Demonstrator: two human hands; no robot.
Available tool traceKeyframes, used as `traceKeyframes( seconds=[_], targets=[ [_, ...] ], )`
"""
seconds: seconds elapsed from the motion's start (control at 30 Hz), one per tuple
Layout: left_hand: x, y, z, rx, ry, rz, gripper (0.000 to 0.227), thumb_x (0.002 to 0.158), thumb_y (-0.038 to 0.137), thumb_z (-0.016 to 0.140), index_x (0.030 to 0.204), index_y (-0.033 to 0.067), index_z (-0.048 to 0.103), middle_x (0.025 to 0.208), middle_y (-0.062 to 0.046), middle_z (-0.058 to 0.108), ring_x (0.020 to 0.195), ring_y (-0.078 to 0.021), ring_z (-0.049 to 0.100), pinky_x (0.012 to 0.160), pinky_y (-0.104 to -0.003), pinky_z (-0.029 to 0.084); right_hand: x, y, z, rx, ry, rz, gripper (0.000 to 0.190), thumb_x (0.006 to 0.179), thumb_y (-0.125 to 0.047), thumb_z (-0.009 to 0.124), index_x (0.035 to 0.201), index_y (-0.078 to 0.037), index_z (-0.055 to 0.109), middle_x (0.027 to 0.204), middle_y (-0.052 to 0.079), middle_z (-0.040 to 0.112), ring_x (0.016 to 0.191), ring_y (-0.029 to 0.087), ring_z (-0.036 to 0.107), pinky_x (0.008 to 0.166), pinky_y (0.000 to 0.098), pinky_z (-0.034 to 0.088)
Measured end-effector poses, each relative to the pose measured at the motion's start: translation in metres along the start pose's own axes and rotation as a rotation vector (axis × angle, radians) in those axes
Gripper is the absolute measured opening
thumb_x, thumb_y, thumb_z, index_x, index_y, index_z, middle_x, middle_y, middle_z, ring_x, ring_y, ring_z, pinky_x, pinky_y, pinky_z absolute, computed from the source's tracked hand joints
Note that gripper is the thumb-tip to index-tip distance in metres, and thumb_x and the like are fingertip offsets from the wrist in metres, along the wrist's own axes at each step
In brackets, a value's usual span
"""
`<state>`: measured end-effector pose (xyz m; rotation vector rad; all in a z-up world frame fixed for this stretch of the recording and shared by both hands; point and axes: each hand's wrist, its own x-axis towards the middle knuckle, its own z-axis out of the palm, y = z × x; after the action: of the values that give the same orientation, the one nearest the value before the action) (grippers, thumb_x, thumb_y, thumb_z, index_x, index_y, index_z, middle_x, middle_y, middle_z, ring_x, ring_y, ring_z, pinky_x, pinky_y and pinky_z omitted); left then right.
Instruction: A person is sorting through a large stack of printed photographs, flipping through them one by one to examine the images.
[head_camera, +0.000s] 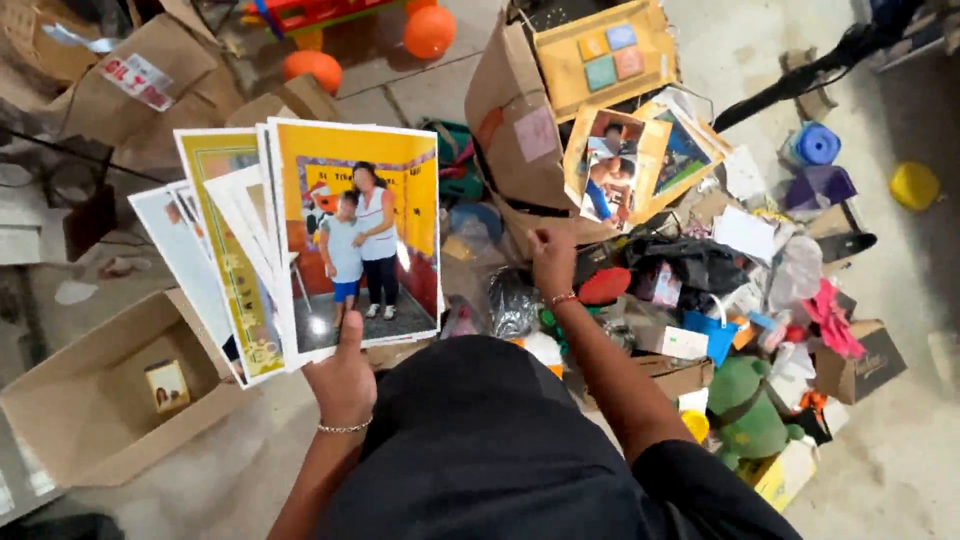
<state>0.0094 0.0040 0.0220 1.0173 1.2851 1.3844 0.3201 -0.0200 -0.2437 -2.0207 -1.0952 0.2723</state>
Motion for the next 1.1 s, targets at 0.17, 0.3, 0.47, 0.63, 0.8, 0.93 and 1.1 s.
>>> traceKeyframes(
  seconds=[0.17, 0.3, 0.47, 0.63, 0.8, 0.93, 1.1],
  targets=[
    [-0.009, -0.027, -0.015, 0.074, -0.041, -0.021, 0.052, 0.091, 0.011, 0.077, 0.139, 0.0095, 0.059, 0.136, -0.005, 0.063, 0.124, -0.0132, 0.054, 0.113, -0.043, 0.044, -0.021, -0.159, -0.040, 0.775, -0.439, 0.217, 0.032, 0.101, -0.035, 0.063, 0.118, -0.009, 0.071, 0.106, 0.010, 0.069, 0.101, 0.021, 0.065, 0.093, 0.0407, 0.055],
    [-0.012, -0.057, -0.014, 0.225, -0.039, -0.068, 0.051, 0.089, 0.024, 0.082, 0.135, 0.0105, 0.065, 0.133, -0.008, 0.067, 0.122, -0.0165, 0.059, 0.108, -0.045, 0.046, -0.005, -0.231, -0.071, 1.100, -0.581, 0.095, 0.071, 0.078, -0.019, 0.090, 0.139, -0.006, 0.055, 0.118, 0.009, 0.064, 0.109, 0.017, 0.059, 0.096, 0.0407, 0.053],
    [-0.018, -0.043, -0.005, 0.229, -0.036, -0.105, 0.048, 0.087, 0.029, 0.083, 0.127, 0.0057, 0.071, 0.124, -0.015, 0.071, 0.121, -0.0254, 0.062, 0.108, -0.048, 0.045, 0.000, -0.253, -0.085, 0.877, -0.415, 0.129, 0.054, 0.081, -0.008, 0.086, 0.129, -0.002, 0.062, 0.105, 0.013, 0.072, 0.099, 0.018, 0.066, 0.090, 0.0398, 0.056],
    [-0.017, -0.056, -0.023, 0.116, -0.050, -0.056, 0.063, 0.078, 0.021, 0.089, 0.133, 0.0041, 0.065, 0.133, -0.015, 0.067, 0.124, -0.0201, 0.056, 0.113, -0.049, 0.041, -0.007, -0.252, -0.080, 1.033, -0.308, 0.200, 0.035, 0.091, -0.007, 0.076, 0.124, 0.001, 0.066, 0.108, 0.011, 0.073, 0.099, 0.015, 0.066, 0.092, 0.0352, 0.056],
    [-0.020, -0.057, -0.025, 0.067, -0.119, 0.029, 0.072, 0.085, 0.023, 0.083, 0.144, 0.0001, 0.049, 0.148, -0.018, 0.053, 0.135, -0.0266, 0.047, 0.119, -0.053, 0.032, -0.002, -0.267, -0.092, 1.213, -0.350, 0.235, 0.042, 0.100, -0.001, 0.061, 0.141, -0.001, 0.053, 0.099, 0.012, 0.070, 0.080, 0.021, 0.073, 0.075, 0.0391, 0.064],
    [-0.020, -0.052, -0.023, 0.016, -0.113, 0.001, 0.065, 0.089, 0.021, 0.077, 0.145, 0.0030, 0.049, 0.147, -0.014, 0.054, 0.137, -0.0228, 0.045, 0.119, -0.050, 0.034, 0.023, -0.207, -0.076, 1.113, -0.190, 0.227, 0.025, 0.104, -0.005, 0.059, 0.129, -0.004, 0.056, 0.099, 0.008, 0.067, 0.080, 0.018, 0.071, 0.076, 0.0342, 0.063],
    [-0.018, -0.062, -0.037, 0.014, -0.069, -0.050, 0.064, 0.093, 0.025, 0.074, 0.147, 0.0024, 0.047, 0.147, -0.015, 0.054, 0.133, -0.0243, 0.049, 0.118, -0.051, 0.035, 0.086, -0.120, -0.080, 1.194, 0.343, 0.165, 0.029, 0.108, 0.001, 0.051, 0.135, -0.011, 0.053, 0.113, 0.010, 0.069, 0.094, 0.021, 0.076, 0.089, 0.0342, 0.066]
  ],
)
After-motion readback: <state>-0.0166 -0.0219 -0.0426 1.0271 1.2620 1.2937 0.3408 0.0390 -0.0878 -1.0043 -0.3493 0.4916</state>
